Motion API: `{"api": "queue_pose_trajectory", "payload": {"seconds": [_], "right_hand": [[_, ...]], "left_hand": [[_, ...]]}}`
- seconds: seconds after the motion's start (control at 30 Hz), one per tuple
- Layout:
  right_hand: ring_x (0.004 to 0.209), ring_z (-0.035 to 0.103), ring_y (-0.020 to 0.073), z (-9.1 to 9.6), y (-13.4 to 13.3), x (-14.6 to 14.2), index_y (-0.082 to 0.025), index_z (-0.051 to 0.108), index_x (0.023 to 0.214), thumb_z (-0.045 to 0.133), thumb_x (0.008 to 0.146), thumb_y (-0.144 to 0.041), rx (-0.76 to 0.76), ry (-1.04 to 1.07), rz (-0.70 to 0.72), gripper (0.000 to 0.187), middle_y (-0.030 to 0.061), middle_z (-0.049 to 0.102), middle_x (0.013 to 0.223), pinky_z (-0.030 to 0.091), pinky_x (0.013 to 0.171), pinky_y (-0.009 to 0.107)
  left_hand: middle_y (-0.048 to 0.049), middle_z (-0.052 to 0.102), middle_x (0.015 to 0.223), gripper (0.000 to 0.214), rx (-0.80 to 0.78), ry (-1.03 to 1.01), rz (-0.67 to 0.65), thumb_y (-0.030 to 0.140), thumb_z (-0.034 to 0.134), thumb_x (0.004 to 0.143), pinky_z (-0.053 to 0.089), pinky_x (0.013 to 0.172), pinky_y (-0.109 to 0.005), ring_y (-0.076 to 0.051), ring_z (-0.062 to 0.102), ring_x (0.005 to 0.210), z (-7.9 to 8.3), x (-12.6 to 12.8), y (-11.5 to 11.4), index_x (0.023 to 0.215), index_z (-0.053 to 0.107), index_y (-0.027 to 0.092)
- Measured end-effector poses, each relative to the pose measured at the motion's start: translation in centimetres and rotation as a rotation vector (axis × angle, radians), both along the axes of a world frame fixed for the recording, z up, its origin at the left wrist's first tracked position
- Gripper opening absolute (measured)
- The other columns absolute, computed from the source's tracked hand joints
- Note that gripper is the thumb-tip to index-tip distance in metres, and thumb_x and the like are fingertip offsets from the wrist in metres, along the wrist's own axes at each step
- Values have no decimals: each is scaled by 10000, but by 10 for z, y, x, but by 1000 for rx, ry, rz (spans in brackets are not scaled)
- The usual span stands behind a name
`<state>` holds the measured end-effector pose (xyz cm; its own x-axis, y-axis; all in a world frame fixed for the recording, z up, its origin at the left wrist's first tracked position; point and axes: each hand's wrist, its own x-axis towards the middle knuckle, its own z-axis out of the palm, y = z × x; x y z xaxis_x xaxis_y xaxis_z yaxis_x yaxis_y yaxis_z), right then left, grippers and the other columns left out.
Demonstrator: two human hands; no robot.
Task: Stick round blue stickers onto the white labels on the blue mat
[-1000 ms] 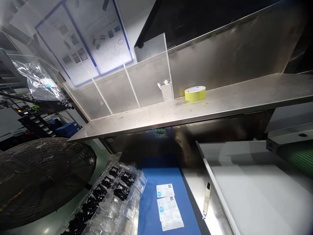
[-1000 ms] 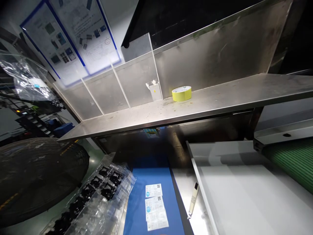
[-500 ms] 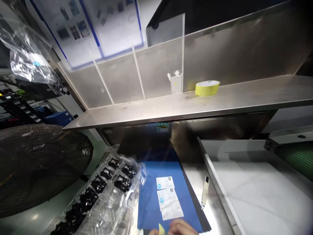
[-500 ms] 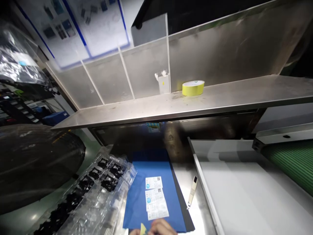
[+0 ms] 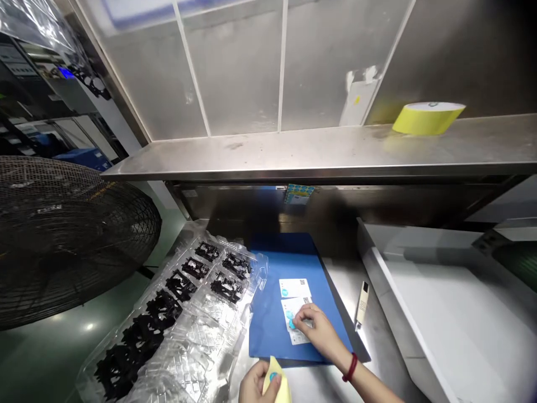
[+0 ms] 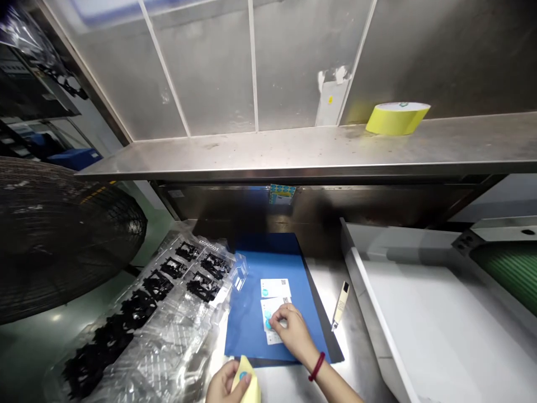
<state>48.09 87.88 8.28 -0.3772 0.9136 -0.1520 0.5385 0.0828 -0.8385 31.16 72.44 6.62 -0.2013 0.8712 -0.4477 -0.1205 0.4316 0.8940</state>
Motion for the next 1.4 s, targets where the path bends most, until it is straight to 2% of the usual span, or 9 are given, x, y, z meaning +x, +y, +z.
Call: {"api": "queue_pose_trajectory", "payload": {"seconds": [0.07,0.17,0.3,0.4,0.5,0.63,0.93,1.23,1.4], "right_hand": [[873,627,188,-2,-2,0,-174,621,765,654,928,-405,-8,7,-24,285,4,654,851,500,859,393],[787,628,175,-1,-3,1,-175,616,846,574,965,-476,-31,32,-71,326,5,649,839,515,766,359],[991,681,230,12,-8,-1,-204,570,878,491,972,-543,-52,108,-47,361,60,709,980,527,868,387],[1233,625,258,21,-13,-3,-252,495,860,428,979,-556,-75,156,17,334,86,741,1049,523,949,355],[1267,609,265,25,-7,-5,-265,480,861,418,984,-543,-76,152,45,311,98,748,1062,540,923,349],[1223,619,273,25,8,-6,-220,545,911,433,995,-504,-2,100,6,317,111,717,1113,510,952,429],[967,608,227,3,-12,-9,-185,660,799,616,927,-362,131,-111,-22,223,33,665,918,437,940,447],[982,584,225,-5,-19,-17,-184,664,820,615,935,-294,195,-187,-53,166,23,647,938,431,927,427],[932,574,217,-12,-23,-21,-186,632,785,633,914,-349,239,-181,-93,208,16,625,888,429,907,416]], "left_hand": [[-232,751,1106,396,64,60,-134,605,677,655,515,884,-402,-344,697,1026,8,-1,5,686,521,242],[-227,462,1548,264,140,123,-368,280,683,594,437,1044,-409,-362,542,1337,25,8,21,647,425,262],[-168,201,1669,266,85,198,-556,100,618,607,455,1018,-476,-363,591,1288,34,29,45,667,409,254],[-172,161,1677,269,12,259,-586,61,618,616,457,1014,-518,-390,592,1281,28,38,53,636,420,241],[-159,153,1681,222,-13,290,-598,38,630,616,467,1026,-490,-367,601,1275,24,41,54,677,517,219],[-163,136,1681,196,-4,292,-582,39,612,648,468,1027,-465,-348,607,1275,30,40,51,729,566,212],[-247,260,1626,366,36,198,-568,74,577,601,449,1006,-530,-406,566,1312,34,24,26,655,288,292],[-305,605,1370,159,47,85,-290,288,665,636,391,1102,-515,-417,557,1298,13,3,3,724,550,222],[-226,726,1169,528,16,-133,-66,547,734,706,528,958,-450,-332,700,1046,8,8,-4,1038,660,143]]}}
